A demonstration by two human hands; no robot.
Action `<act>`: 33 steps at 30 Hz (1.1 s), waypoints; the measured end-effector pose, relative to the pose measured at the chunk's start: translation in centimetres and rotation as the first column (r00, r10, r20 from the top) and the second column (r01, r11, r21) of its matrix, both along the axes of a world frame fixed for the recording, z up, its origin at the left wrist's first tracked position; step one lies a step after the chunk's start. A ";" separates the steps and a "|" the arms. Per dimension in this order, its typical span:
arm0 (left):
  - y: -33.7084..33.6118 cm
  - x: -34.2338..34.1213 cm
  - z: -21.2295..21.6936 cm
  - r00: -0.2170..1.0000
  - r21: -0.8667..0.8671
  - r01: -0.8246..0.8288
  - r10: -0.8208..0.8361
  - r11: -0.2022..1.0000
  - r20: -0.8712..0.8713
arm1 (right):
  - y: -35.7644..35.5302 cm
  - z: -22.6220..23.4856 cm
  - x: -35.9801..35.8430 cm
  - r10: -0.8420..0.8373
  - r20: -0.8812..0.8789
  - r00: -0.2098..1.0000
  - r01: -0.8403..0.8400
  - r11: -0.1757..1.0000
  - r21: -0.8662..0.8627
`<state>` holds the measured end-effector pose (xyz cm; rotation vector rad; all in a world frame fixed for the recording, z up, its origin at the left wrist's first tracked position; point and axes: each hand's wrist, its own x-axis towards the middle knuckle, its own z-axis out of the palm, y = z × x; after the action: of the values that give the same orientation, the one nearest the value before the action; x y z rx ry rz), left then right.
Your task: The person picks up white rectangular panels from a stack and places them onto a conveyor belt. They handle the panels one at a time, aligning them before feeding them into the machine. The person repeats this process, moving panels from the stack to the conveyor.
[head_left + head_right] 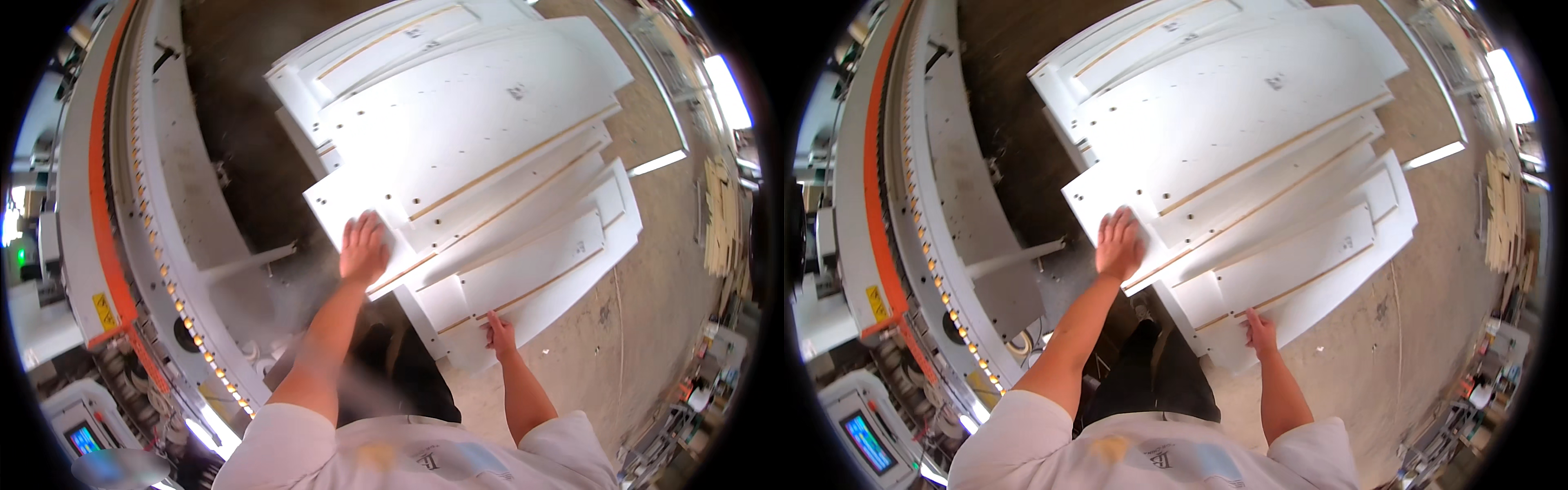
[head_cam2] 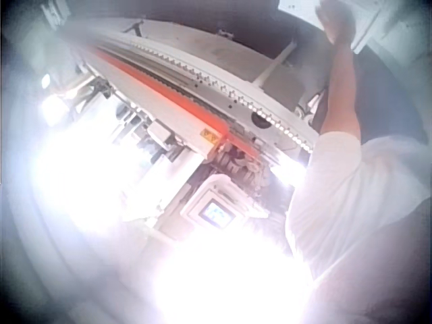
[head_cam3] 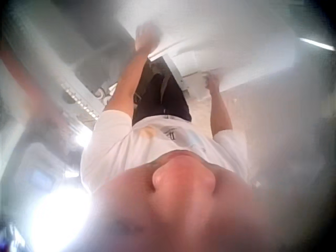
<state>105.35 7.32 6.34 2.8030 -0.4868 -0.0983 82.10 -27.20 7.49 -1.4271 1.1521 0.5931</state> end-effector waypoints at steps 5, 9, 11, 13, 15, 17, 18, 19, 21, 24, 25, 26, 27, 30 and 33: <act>-0.6 0.0 -0.5 0.998 0.010 0.010 -0.010 1.000 0.062 | -0.4 -0.2 -0.3 -0.017 0.019 1.000 0.016 0.999 0.037; -0.4 -0.3 -1.5 0.993 0.024 0.026 -0.029 0.999 0.111 | -0.3 -0.5 -0.4 -0.007 0.038 0.999 0.006 0.999 0.036; -0.4 -0.4 -1.7 0.993 0.047 0.028 -0.033 0.999 0.113 | -0.4 -0.6 -0.4 -0.007 0.044 0.999 0.005 0.999 0.036; -0.6 -0.6 -1.8 0.991 0.057 0.038 -0.045 0.998 0.123 | -0.4 -0.4 -0.4 -0.015 0.038 0.999 0.014 0.999 0.038; -0.6 -0.8 -1.8 0.990 0.067 0.033 -0.041 0.997 0.132 | -0.5 -0.2 -0.2 -0.019 0.034 0.999 0.017 0.998 0.054; -0.7 -0.8 -2.2 0.986 0.065 0.039 -0.048 0.997 0.157 | -0.6 -0.5 -0.2 -0.014 0.020 1.000 0.013 0.998 0.055; -0.7 -0.8 -2.7 0.983 0.065 0.042 -0.053 0.997 0.174 | -0.6 -0.7 -0.2 -0.008 0.009 1.000 0.007 0.999 0.048; -0.6 -0.8 -3.1 0.980 0.064 0.044 -0.056 0.997 0.191 | -0.7 -0.9 -0.3 -0.001 -0.003 1.000 0.001 0.999 0.042; -0.7 -1.0 -3.2 0.982 0.052 0.038 -0.047 0.998 0.183 | -0.9 -0.9 -0.2 0.020 0.007 1.000 -0.020 1.000 0.022; -0.9 -1.4 -3.4 0.984 0.050 0.035 -0.043 0.998 0.174 | -1.1 -1.1 -0.4 0.025 0.019 0.999 -0.025 1.000 0.007; -0.8 -1.3 -3.5 0.982 0.052 0.037 -0.046 0.998 0.183 | -1.1 -1.3 -0.5 0.022 0.024 0.999 -0.022 1.000 0.004; -0.8 -1.4 -3.6 0.981 0.052 0.044 -0.053 0.998 0.189 | -1.2 -1.4 -0.5 0.024 0.016 1.000 -0.024 1.000 0.001; -0.9 -1.4 -3.6 0.979 0.053 0.050 -0.060 0.997 0.194 | -1.3 -1.5 -0.5 0.026 0.009 1.000 -0.026 1.000 -0.002; -0.8 -1.6 -4.1 0.976 0.066 0.037 -0.051 0.997 0.213 | -1.5 -1.5 -0.2 0.034 0.021 0.999 -0.033 0.999 -0.005; -0.9 -1.8 -4.3 0.982 0.063 0.032 -0.044 0.998 0.185 | -1.8 -1.7 -0.3 0.033 0.025 0.999 -0.032 0.999 -0.006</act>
<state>103.52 6.38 2.08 2.8762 -0.5898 0.1451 81.85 -28.98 5.78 -1.4567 1.1133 0.5933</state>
